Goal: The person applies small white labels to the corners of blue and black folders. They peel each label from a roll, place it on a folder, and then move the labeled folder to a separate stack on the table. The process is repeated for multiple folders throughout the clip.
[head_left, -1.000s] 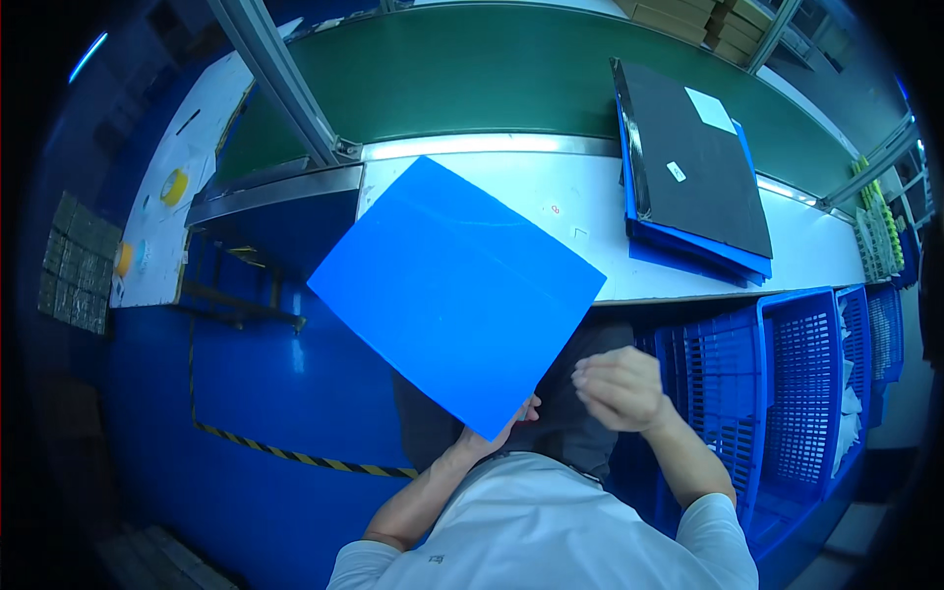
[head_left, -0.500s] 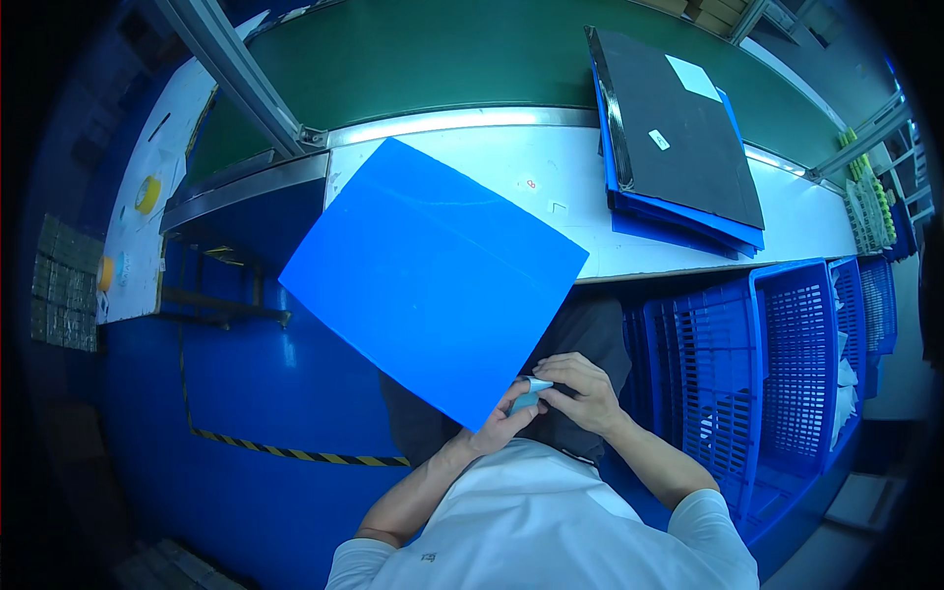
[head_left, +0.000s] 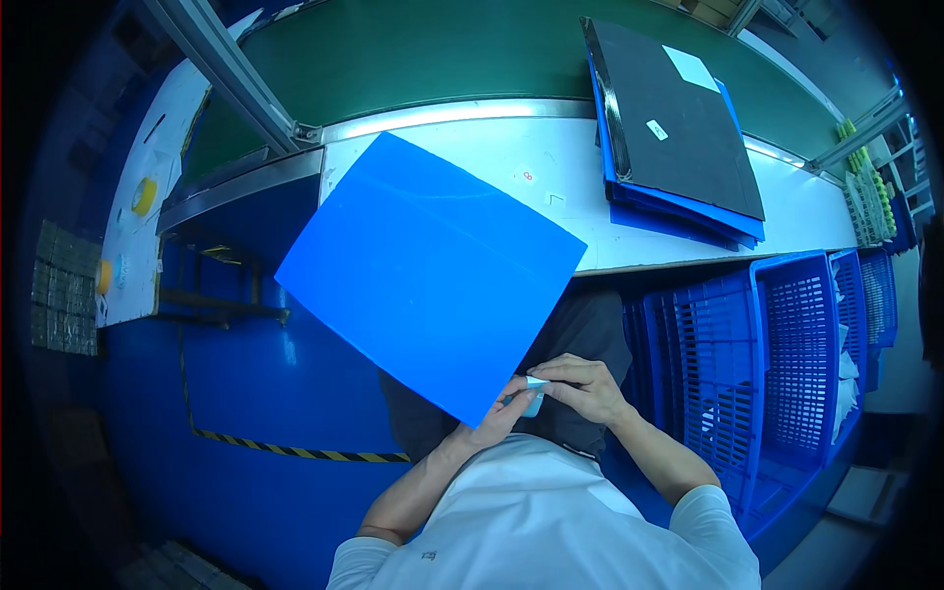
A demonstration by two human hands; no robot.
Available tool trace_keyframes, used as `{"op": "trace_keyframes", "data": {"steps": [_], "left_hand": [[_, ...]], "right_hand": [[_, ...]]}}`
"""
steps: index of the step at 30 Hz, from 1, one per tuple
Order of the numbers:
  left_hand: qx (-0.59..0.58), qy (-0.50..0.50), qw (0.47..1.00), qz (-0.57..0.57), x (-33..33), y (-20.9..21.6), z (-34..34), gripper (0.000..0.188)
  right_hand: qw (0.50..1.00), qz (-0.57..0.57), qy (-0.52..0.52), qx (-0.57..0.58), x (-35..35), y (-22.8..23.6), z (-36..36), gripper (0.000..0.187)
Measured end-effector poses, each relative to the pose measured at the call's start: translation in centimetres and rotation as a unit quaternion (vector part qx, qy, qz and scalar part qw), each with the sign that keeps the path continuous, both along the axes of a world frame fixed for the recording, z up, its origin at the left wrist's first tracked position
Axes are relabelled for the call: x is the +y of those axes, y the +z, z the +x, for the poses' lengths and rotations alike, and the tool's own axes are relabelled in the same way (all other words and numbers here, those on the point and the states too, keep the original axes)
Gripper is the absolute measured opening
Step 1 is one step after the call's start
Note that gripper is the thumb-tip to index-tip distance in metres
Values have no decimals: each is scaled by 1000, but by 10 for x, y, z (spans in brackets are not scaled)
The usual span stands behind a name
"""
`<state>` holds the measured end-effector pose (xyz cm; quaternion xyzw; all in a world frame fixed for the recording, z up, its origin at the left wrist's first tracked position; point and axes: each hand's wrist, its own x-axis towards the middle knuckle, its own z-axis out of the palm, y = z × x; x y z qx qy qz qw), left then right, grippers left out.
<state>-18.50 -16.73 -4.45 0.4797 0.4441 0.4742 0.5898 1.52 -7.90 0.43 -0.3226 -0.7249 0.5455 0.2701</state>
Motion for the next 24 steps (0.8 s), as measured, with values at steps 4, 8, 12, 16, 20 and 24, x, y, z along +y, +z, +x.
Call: {"op": "trace_keyframes", "data": {"steps": [4, 8, 12, 16, 20, 24], "left_hand": [[33, -5, 999, 3, -4, -9, -5, 23], [32, -8, 998, -46, -7, -10, -6, 25], [0, -9, 999, -50, -5, -7, -9, 28], [-91, 9, 994, -56, -3, 4, -5, 32], [-67, -30, 994, -81, -6, -3, -10, 33], [-25, -34, 997, -59, -16, -53, -7, 39]], "right_hand": [[1000, -4, 4, -16, 1, 7, -4, 25], [999, 31, 1, -31, 0, 8, -8, 22], [999, 46, -11, -12, 0, 7, -10, 19], [999, 39, -37, 7, 3, 15, -13, 14], [987, 112, -82, 85, 21, 53, -23, 12], [936, 351, 6, 20, 51, 88, -67, 15]]}}
